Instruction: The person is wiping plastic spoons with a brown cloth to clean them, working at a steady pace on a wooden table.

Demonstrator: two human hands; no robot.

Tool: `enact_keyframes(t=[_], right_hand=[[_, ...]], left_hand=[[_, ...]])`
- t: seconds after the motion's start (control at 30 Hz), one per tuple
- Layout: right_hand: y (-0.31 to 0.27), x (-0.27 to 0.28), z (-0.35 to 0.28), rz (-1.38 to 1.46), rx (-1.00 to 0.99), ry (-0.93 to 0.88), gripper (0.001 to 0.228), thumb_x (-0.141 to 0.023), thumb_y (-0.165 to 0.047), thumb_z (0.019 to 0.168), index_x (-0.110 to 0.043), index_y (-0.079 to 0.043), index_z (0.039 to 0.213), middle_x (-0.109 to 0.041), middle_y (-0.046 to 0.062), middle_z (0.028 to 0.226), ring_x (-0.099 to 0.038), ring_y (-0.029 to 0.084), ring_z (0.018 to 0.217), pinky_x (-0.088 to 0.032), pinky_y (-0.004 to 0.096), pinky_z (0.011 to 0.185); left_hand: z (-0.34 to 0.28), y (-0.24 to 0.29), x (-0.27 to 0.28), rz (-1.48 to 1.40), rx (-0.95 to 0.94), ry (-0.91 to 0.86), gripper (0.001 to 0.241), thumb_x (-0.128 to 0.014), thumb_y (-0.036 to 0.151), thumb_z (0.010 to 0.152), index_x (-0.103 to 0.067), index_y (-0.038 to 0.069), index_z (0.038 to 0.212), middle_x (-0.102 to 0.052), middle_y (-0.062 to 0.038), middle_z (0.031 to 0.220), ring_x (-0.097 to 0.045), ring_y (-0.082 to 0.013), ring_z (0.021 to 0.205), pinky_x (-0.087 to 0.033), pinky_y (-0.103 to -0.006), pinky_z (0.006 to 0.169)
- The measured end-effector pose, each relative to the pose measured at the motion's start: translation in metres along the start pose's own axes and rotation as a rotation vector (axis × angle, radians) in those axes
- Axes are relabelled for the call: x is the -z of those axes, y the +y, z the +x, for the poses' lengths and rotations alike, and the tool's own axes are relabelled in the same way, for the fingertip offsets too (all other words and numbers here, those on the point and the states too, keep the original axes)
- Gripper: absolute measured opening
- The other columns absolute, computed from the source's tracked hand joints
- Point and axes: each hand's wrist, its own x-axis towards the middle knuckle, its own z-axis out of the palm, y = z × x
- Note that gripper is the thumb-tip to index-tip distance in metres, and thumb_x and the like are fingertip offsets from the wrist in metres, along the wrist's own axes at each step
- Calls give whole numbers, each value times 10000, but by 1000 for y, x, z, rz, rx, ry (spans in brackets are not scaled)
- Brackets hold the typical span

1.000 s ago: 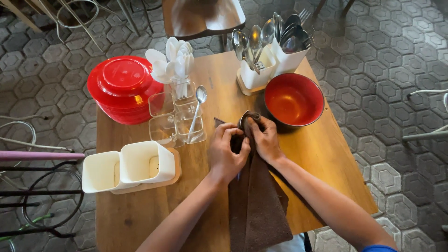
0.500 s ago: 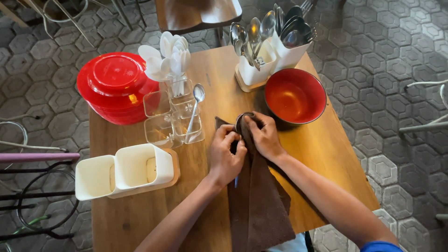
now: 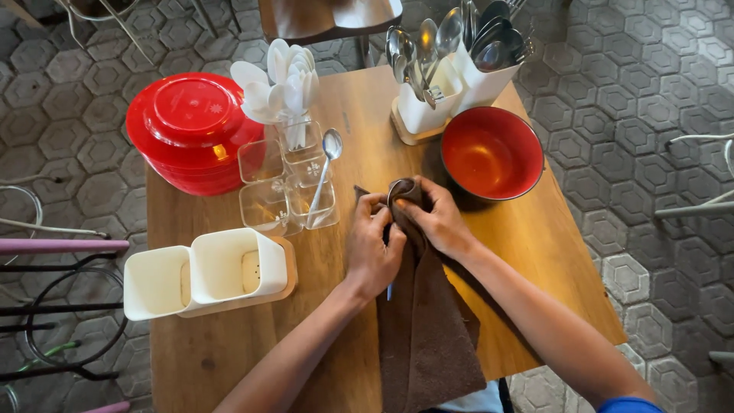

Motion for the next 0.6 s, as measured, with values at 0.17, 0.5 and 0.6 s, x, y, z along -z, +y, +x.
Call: enact_keyframes(t=[0.17,0.5,0.6], right_hand=[[5,-1,-3,-8,34,36,79,-737,-35,899,-690,-88,933,-547,-31,739,-491,85,717,-445,237,654],[23,0,-8,-74,47,180,338,-497,-82,1059,-566,-136,733,-415,-63,645,-389,68,627,-368,233,583],[24,1,-5,-45,38,177,387,-522,-110,1061,-528,-132,674,-391,-63,618,-364,72,596,-349,234,562]], left_hand=[[-3,-8,-6,21,-31,6,91,-588,171,834,-541,99,805,-562,-105,1222,-689,-399,946,-583,-435,799],[-7,-8,-9,169,-128,-44,139,-646,200,837,-551,101,812,-569,-108,1229,-672,-398,984,-560,-444,814],[-7,-11,-11,225,-165,-25,157,-663,217,829,-547,111,814,-571,-94,1207,-663,-396,977,-548,-456,807]])
